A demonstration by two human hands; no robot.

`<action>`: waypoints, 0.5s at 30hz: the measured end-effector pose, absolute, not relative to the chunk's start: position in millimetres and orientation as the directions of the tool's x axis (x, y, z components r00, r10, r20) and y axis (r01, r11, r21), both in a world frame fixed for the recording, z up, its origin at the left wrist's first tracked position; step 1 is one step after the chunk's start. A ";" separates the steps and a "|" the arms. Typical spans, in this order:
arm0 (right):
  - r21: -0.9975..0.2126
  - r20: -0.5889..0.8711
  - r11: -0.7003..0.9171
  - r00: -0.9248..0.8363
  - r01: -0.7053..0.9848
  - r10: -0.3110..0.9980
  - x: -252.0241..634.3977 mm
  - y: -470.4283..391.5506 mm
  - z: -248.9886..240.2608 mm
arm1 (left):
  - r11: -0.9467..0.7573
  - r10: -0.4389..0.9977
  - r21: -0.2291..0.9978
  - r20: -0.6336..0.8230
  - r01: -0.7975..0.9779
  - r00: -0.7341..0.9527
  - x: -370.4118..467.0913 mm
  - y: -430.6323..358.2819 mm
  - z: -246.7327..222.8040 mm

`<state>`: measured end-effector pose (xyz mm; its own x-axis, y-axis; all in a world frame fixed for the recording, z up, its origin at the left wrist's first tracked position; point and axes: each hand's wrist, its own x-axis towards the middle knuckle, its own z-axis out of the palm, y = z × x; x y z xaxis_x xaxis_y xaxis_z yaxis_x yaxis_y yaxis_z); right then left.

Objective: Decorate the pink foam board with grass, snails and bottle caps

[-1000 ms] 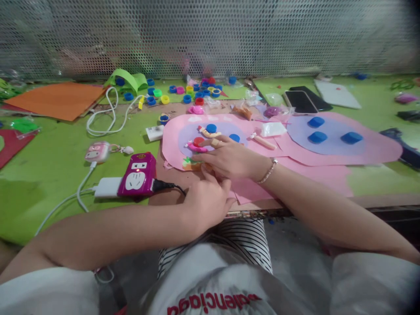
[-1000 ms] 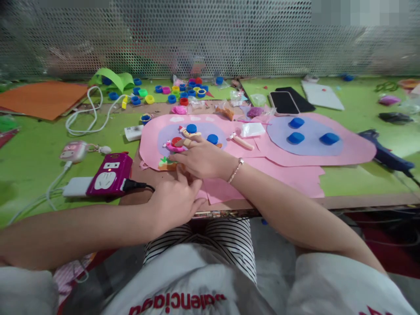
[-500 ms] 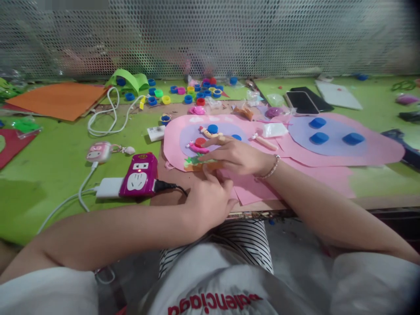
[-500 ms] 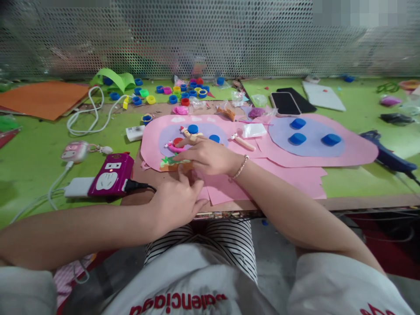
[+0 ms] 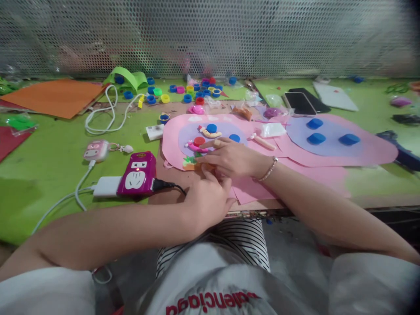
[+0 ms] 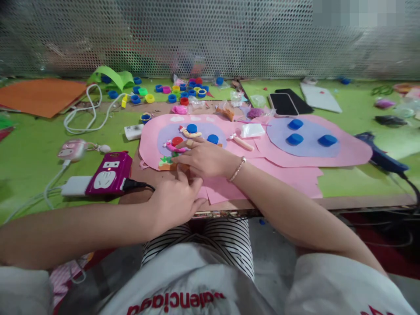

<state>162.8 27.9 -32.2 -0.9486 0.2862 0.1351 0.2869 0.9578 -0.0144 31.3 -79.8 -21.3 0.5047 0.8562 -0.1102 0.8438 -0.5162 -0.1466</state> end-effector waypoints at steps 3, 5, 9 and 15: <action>-0.004 0.164 0.952 -0.939 0.307 0.303 160.9 26.3 -35.9 | -0.518 0.855 -0.154 -0.102 0.842 0.508 31.3 -80.2 -21.5; -0.020 0.199 0.955 -0.935 0.296 0.294 159.5 26.1 -38.7 | -0.512 0.859 -0.166 -0.095 0.843 0.503 31.5 -80.8 -21.6; -0.036 0.274 0.948 -0.909 0.316 0.313 155.0 26.0 -42.3 | -0.520 0.854 -0.186 -0.091 0.834 0.512 32.1 -81.6 -21.8; -0.030 0.195 0.936 -0.917 0.350 0.349 149.3 24.9 -45.7 | -0.514 0.857 -0.143 -0.113 0.846 0.502 31.1 -80.8 -22.0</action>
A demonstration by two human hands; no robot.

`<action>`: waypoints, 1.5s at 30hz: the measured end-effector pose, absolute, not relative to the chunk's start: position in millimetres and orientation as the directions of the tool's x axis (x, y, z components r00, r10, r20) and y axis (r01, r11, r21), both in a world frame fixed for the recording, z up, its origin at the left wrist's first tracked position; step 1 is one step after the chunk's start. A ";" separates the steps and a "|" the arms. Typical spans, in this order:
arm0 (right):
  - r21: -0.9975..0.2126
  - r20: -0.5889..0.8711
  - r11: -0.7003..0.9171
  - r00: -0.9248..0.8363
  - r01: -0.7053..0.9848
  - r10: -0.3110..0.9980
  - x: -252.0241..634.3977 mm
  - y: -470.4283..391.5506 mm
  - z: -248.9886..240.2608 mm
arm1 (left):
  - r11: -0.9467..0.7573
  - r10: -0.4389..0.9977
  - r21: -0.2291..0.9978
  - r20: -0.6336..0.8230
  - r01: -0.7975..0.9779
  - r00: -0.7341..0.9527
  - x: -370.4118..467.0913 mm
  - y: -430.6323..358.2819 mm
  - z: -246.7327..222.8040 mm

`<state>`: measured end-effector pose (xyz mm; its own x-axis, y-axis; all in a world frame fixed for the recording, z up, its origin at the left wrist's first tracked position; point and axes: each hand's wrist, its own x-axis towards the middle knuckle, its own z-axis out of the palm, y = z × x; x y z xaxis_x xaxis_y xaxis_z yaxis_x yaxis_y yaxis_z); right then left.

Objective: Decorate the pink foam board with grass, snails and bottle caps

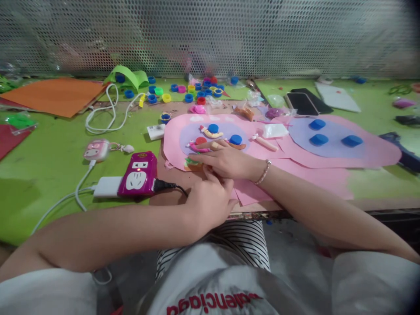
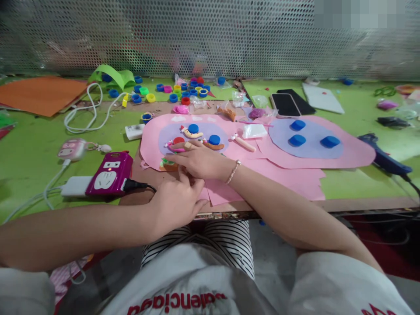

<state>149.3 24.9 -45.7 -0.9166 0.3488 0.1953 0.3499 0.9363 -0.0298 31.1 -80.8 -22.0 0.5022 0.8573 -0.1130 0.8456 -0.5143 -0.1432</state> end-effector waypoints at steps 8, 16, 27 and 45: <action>-0.076 0.180 0.947 -0.930 0.311 0.320 149.9 24.7 -43.5 | -0.521 0.853 -0.161 -0.103 0.838 0.511 30.7 -80.3 -25.2; -0.127 0.151 0.954 -0.945 0.271 0.289 150.2 27.6 -41.9 | -0.520 0.854 -0.149 -0.103 0.841 0.510 30.8 -80.0 -25.3; -0.027 0.228 0.953 -0.927 0.301 0.299 157.7 24.3 -38.4 | -0.533 0.845 -0.093 -0.112 0.841 0.523 30.4 -79.4 -25.4; -0.085 0.118 0.961 -0.955 0.265 0.273 149.2 23.0 -34.5 | -0.526 0.847 -0.081 -0.144 0.847 0.512 31.6 -79.9 -23.8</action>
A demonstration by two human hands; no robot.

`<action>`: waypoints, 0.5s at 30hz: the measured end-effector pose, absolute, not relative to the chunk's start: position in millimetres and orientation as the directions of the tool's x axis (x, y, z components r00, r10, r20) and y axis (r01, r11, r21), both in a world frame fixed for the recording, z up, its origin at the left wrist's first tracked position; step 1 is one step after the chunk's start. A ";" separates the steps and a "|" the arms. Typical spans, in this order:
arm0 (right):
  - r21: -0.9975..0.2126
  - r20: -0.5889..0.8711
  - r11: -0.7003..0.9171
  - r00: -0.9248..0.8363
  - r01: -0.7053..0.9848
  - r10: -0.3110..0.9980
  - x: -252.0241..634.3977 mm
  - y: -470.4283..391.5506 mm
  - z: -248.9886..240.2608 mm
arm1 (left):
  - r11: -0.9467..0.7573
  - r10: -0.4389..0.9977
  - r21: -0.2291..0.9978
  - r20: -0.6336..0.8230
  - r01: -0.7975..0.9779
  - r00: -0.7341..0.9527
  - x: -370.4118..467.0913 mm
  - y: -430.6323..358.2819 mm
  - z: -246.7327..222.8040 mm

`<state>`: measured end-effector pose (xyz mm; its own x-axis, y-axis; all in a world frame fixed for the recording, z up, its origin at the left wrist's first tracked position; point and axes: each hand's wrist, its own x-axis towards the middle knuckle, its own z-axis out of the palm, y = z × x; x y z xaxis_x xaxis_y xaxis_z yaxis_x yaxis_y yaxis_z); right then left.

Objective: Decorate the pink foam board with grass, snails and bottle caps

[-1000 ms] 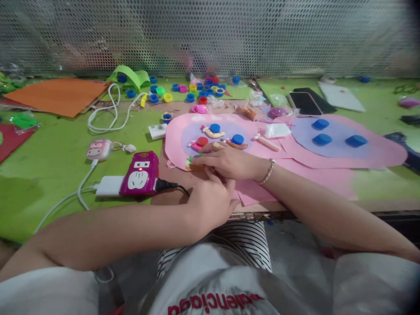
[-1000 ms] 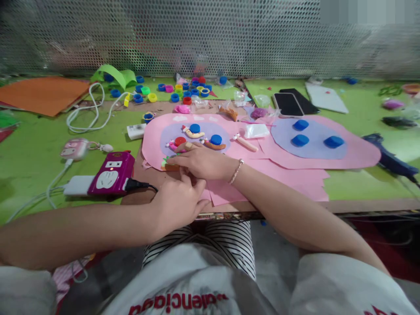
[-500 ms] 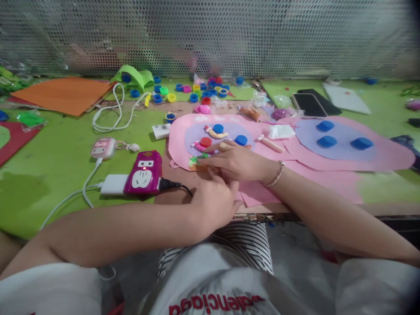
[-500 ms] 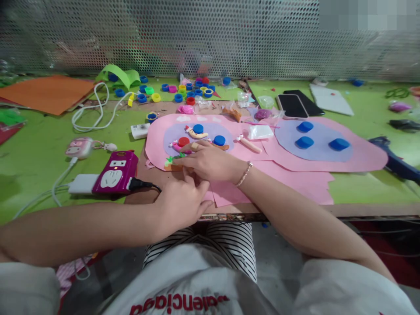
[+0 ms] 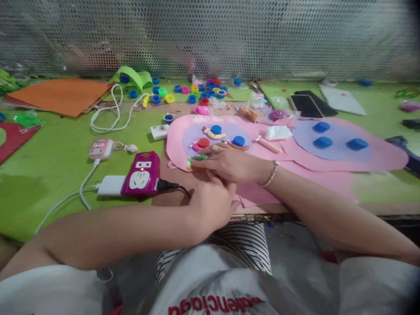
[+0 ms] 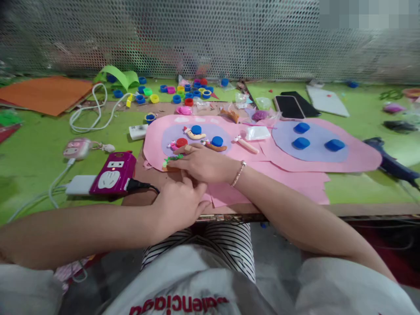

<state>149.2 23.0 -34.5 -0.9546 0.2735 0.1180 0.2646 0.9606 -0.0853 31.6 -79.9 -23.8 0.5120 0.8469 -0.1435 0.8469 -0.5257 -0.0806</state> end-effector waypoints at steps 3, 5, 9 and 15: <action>-0.084 0.102 0.961 -0.958 0.262 0.270 148.8 23.7 -36.2 | -0.523 0.850 -0.088 -0.130 0.848 0.511 31.1 -79.9 -24.2; -0.080 0.098 0.962 -0.958 0.262 0.270 147.6 24.0 -36.5 | -0.523 0.850 -0.090 -0.127 0.848 0.511 31.0 -80.1 -24.4; -0.072 0.102 0.967 -0.962 0.246 0.252 144.9 24.8 -37.5 | -0.519 0.853 -0.110 -0.121 0.847 0.507 31.8 -80.9 -25.1; 0.013 0.215 0.963 -0.942 0.268 0.259 147.9 24.9 -43.6 | -0.537 0.842 -0.111 -0.135 0.836 0.523 30.8 -80.8 -24.7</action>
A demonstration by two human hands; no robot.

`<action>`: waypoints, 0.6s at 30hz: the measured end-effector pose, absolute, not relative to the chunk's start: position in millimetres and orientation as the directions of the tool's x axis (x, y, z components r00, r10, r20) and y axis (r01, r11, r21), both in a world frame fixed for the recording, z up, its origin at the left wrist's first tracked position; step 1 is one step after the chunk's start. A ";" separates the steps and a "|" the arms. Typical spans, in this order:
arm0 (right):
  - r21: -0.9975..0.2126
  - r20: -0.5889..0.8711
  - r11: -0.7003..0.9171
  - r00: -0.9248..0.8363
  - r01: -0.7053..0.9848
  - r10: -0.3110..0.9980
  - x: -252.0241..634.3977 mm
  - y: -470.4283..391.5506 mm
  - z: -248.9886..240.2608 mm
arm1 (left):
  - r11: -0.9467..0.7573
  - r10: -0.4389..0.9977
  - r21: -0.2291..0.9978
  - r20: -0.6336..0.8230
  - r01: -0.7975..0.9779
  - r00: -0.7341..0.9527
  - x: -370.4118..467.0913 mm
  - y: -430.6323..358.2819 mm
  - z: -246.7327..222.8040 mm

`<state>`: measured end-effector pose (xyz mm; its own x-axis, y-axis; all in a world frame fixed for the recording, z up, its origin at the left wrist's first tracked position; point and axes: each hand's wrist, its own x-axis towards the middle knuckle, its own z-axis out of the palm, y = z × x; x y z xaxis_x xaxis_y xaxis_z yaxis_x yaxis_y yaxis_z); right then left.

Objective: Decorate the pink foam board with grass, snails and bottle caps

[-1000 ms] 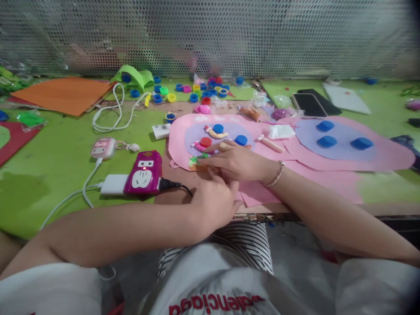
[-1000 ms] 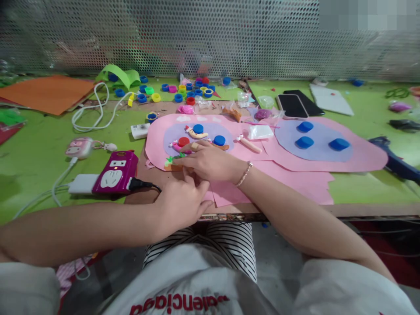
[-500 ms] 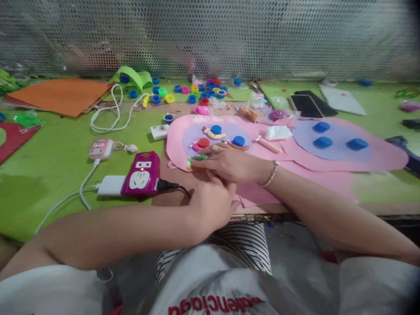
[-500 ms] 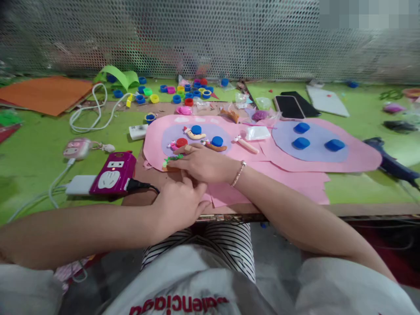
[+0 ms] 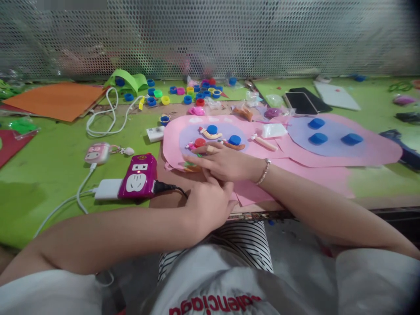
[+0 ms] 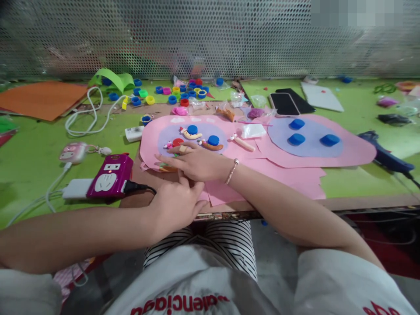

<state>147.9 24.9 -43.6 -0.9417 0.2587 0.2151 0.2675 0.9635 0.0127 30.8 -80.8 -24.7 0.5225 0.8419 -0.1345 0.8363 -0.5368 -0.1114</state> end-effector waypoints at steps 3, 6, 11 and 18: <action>0.038 0.264 0.956 -0.925 0.292 0.272 151.5 24.2 -43.8 | -0.546 0.835 -0.095 -0.139 0.832 0.532 29.8 -79.7 -24.3; 0.039 0.263 0.958 -0.928 0.284 0.264 153.7 23.9 -41.8 | -0.542 0.838 -0.099 -0.130 0.835 0.529 29.7 -79.2 -24.5; 0.044 0.207 0.956 -0.939 0.290 0.276 152.0 23.4 -39.4 | -0.546 0.834 -0.074 -0.144 0.835 0.533 30.1 -79.2 -24.2; 0.008 0.151 0.953 -0.943 0.301 0.297 146.5 23.0 -39.3 | -0.538 0.835 -0.072 -0.185 0.840 0.519 31.3 -78.7 -20.3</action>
